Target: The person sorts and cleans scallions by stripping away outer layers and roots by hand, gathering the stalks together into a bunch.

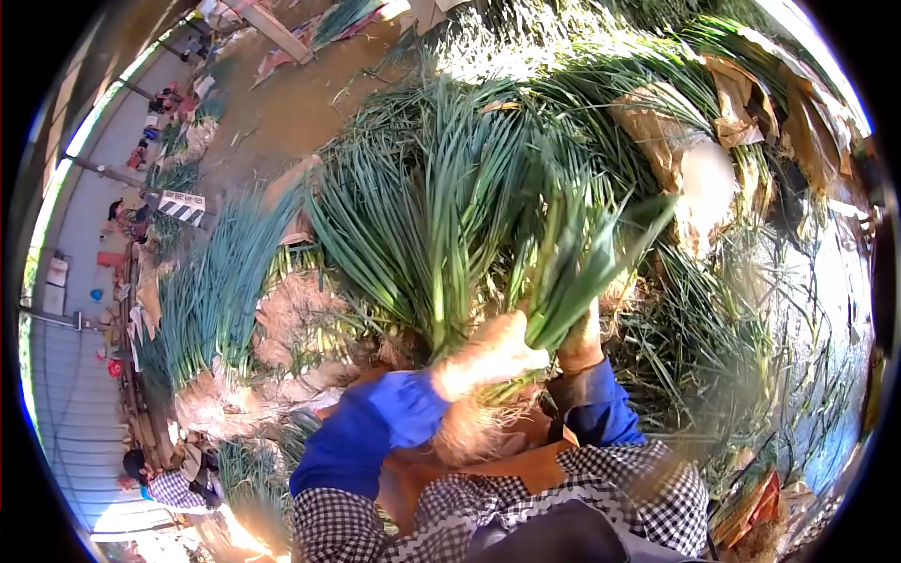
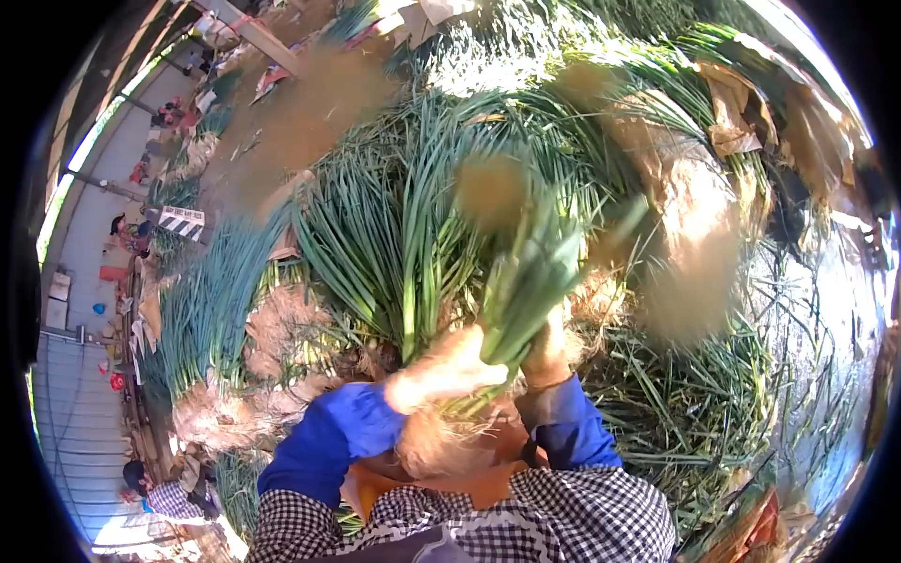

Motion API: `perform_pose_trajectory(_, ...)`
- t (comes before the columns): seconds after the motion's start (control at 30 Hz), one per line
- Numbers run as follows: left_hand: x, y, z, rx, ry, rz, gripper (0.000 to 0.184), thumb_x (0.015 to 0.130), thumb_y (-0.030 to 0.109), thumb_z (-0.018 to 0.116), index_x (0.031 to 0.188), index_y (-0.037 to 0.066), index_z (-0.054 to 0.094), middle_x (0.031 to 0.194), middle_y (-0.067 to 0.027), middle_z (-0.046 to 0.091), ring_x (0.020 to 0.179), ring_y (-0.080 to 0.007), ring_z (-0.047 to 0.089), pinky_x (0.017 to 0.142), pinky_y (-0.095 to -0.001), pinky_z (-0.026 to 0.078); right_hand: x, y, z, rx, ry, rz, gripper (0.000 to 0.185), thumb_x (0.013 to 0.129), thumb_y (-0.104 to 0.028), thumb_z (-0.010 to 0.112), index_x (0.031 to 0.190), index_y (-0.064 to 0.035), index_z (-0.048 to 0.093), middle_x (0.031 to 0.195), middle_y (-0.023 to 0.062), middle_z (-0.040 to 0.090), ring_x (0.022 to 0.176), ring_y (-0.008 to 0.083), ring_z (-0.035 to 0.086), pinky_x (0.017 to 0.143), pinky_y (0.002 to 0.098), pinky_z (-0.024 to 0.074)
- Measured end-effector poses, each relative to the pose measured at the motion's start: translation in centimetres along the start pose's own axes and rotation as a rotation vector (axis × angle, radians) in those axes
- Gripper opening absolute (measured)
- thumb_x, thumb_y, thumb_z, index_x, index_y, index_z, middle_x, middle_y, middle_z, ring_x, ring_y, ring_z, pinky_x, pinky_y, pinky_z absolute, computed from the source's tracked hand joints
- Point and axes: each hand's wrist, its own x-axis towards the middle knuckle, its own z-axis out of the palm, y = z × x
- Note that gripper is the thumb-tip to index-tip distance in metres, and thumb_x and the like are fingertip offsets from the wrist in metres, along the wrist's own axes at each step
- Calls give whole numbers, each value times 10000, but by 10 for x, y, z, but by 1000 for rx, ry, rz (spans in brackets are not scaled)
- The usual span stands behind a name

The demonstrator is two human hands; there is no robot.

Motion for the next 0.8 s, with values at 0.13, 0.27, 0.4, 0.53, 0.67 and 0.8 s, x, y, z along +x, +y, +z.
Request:
perform_pose_trajectory(0.13, -85, 33, -10, -472, 431, 331, 403, 737, 164, 665, 1087, 26, 522, 972, -58, 595, 820, -155, 578, 734, -302, 491, 15, -30, 137, -229, -158, -180, 635, 880, -254, 545, 1392, -63, 222, 1229, 109, 450, 1057, 198, 487, 921, 332, 415)
perform_pose_trajectory(0.27, -130, 15, -34, -536, 860, 431, 508, 733, 127, 668, 1196, 56, 471, 991, -58, 579, 870, -160, 584, 752, -283, 507, 41, -14, 235, -376, -365, -227, 768, 847, -192, 599, 1430, -41, 123, 1301, 147, 428, 1177, 189, 422, 972, 303, 363)
perform_pose_trajectory(0.4, -125, -30, -73, -849, 965, 553, 489, 735, 106, 639, 1184, -9, 483, 1046, -86, 588, 872, -181, 597, 773, -281, 506, 110, 39, 238, -816, -543, -402, 708, 878, -216, 584, 1407, 14, 173, 1309, 160, 426, 1142, 170, 439, 974, 271, 351)
perform_pose_trajectory(0.53, -73, -151, -106, -775, 1123, 238, 511, 761, 179, 652, 1199, -23, 483, 1094, -109, 576, 973, -217, 565, 926, -353, 422, 111, 33, 143, -1012, -404, -49, 614, 886, -306, 544, 1381, -37, 300, 1402, 171, 345, 1284, 255, 357, 1049, 342, 301)
perform_pose_trajectory(0.67, -28, -234, -85, -105, 1452, -279, 1041, 721, 499, 674, 1420, -2, 87, 1464, -249, 101, 1373, -334, 87, 1109, -397, 124, 112, -9, -93, -1374, 342, -218, 404, 880, -286, 555, 1203, -44, 542, 1188, 150, 572, 1109, 239, 534, 956, 316, 403)
perform_pose_trajectory(0.8, 0, -116, -43, 141, 1167, 317, 424, 787, 206, 646, 1163, 53, 523, 1164, -129, 555, 1081, -256, 529, 935, -376, 433, 96, -71, -253, -1577, 736, -12, 442, 856, -336, 560, 1155, -11, 551, 1136, 198, 581, 1064, 303, 553, 900, 361, 431)
